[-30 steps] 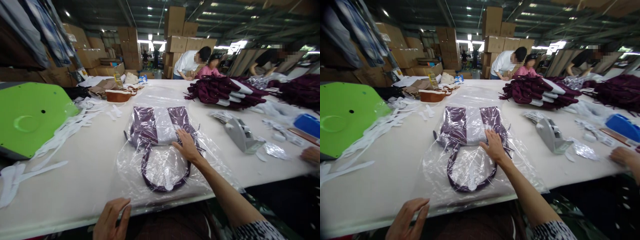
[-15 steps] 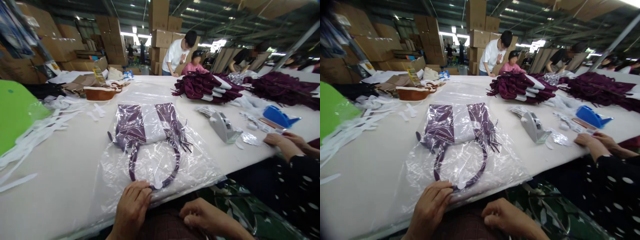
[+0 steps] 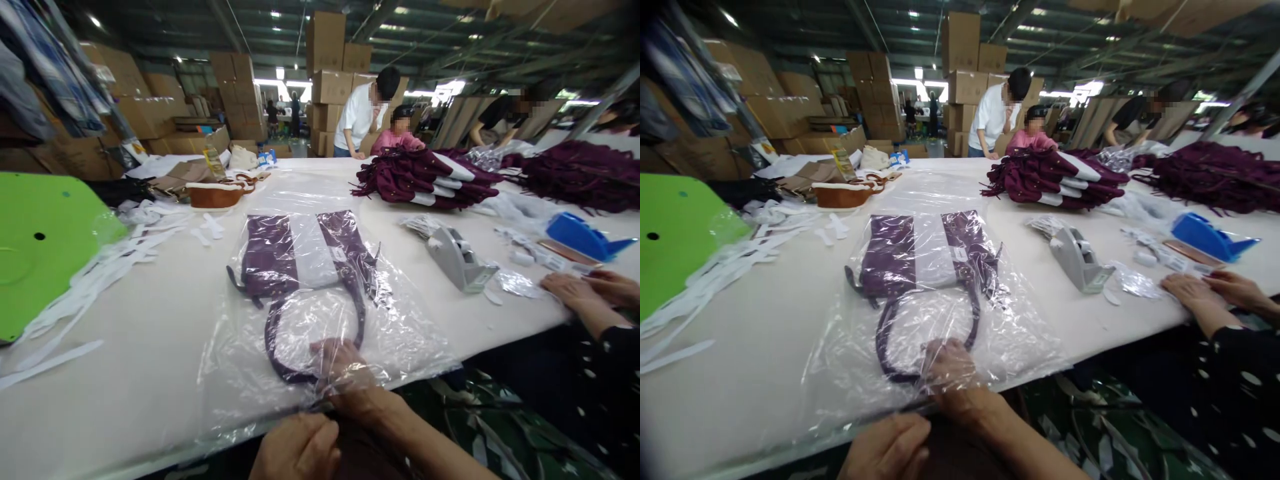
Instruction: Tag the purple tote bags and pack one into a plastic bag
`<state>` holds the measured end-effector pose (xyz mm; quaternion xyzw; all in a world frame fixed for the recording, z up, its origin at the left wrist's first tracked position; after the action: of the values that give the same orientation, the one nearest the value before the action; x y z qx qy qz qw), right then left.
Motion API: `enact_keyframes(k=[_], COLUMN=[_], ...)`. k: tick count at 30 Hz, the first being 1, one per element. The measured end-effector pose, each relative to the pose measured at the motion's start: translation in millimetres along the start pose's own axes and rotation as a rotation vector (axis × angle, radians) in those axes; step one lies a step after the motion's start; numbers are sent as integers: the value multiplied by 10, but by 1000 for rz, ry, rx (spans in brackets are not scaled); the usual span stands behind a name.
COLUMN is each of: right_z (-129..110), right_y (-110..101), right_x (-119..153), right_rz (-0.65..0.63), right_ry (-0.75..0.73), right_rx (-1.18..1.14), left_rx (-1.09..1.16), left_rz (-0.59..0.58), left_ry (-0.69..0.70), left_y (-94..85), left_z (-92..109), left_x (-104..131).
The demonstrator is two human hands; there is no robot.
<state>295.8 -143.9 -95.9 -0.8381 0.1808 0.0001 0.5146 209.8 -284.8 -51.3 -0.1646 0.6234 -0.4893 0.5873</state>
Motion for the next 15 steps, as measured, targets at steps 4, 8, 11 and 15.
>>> enact_keyframes(k=[4, 8, 11, 15], right_z=[38, 38, 69, 128], right_y=[92, 74, 81, 77], right_x=[-1, -17, -31, -5], right_rz=[-20, 25, 49, 58], right_ry=[-38, -64, -106, -152], right_rx=[26, 78, 117, 178], left_rx=[-255, -238, -154, -142], left_rz=[-109, -54, 33, -69], left_ry=[-249, -233, -271, -222], left_y=[324, 516, 576, 657], left_z=[-365, -591, -670, -719], left_x=[195, 225, 217, 281])
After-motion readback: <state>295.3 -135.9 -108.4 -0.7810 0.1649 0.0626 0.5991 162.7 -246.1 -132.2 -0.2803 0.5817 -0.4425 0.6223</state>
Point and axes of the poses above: each hand's wrist, its own x-axis away from the middle knuckle, its own y-axis out of the palm, z = x × y, the point moved 4 cm from there along -x, towards the middle knuckle, and after that the axes turned 9 degrees about -z, right-handed, at the moved point
